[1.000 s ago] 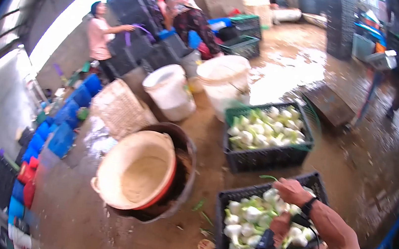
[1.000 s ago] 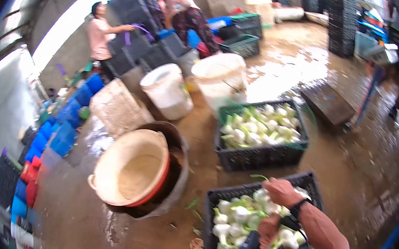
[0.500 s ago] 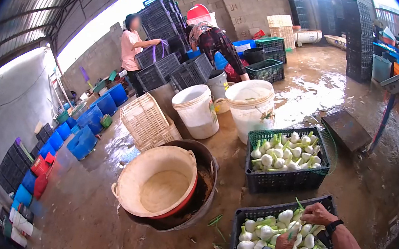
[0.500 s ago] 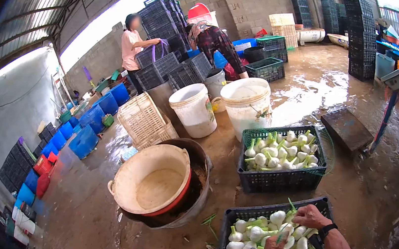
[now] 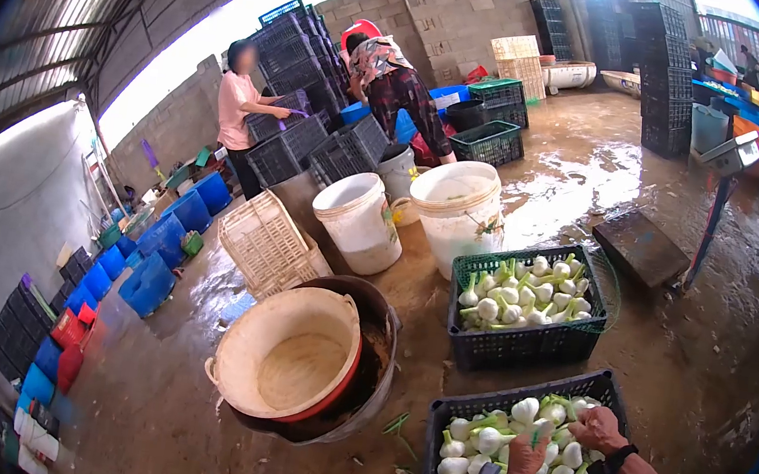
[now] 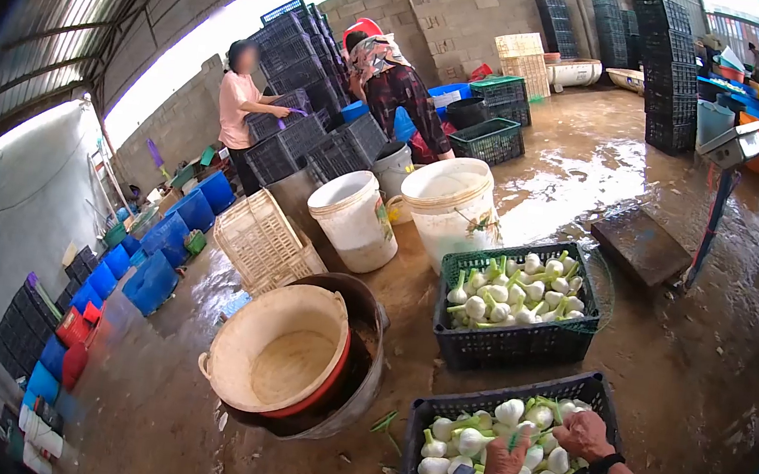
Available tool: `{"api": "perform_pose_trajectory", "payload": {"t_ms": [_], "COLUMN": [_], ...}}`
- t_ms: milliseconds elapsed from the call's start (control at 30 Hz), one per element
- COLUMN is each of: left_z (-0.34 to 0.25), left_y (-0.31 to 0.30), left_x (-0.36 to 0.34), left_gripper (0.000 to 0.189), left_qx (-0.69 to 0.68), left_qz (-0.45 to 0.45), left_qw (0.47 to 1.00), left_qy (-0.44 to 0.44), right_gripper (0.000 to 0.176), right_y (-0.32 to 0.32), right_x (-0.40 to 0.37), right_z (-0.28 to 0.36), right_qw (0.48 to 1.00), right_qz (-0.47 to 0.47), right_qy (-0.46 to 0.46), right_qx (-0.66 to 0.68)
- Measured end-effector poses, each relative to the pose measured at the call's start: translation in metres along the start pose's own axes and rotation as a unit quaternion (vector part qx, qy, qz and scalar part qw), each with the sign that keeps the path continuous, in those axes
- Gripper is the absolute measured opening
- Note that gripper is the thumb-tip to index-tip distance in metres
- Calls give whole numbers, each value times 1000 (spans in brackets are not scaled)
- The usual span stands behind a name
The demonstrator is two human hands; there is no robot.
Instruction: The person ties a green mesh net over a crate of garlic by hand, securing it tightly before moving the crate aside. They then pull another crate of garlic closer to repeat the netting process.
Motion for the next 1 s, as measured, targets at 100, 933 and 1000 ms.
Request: {"api": "perform_pose_trajectory", "payload": {"t_ms": [100,933,1000], "left_z": [-16,3,-5], "left_y": [-4,1,2], "left_x": [1,24,24], "left_gripper": [36,31,30], "left_qx": [56,-292,-256], "left_qz": [-61,40,41], "left_qw": [989,874,878], "left_qy": [121,-385,-402], "right_gripper": [27,16,13], "right_y": [-3,45,74], "right_x": [-5,-221,-236], "right_z": [4,23,32], "right_qw": [1000,988,987], "right_qz": [-8,-113,-69], "right_qy": [30,-101,-140], "right_qx": [7,-35,-21]}}
Point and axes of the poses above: each hand's wrist, its own x-axis towards the middle knuckle, its own y-axis out of the palm, z = x × y, the point moved 1 cm from there along x, towards the middle knuckle, and after that the axes turned 10 degrees about x, right-handed, at the moved point
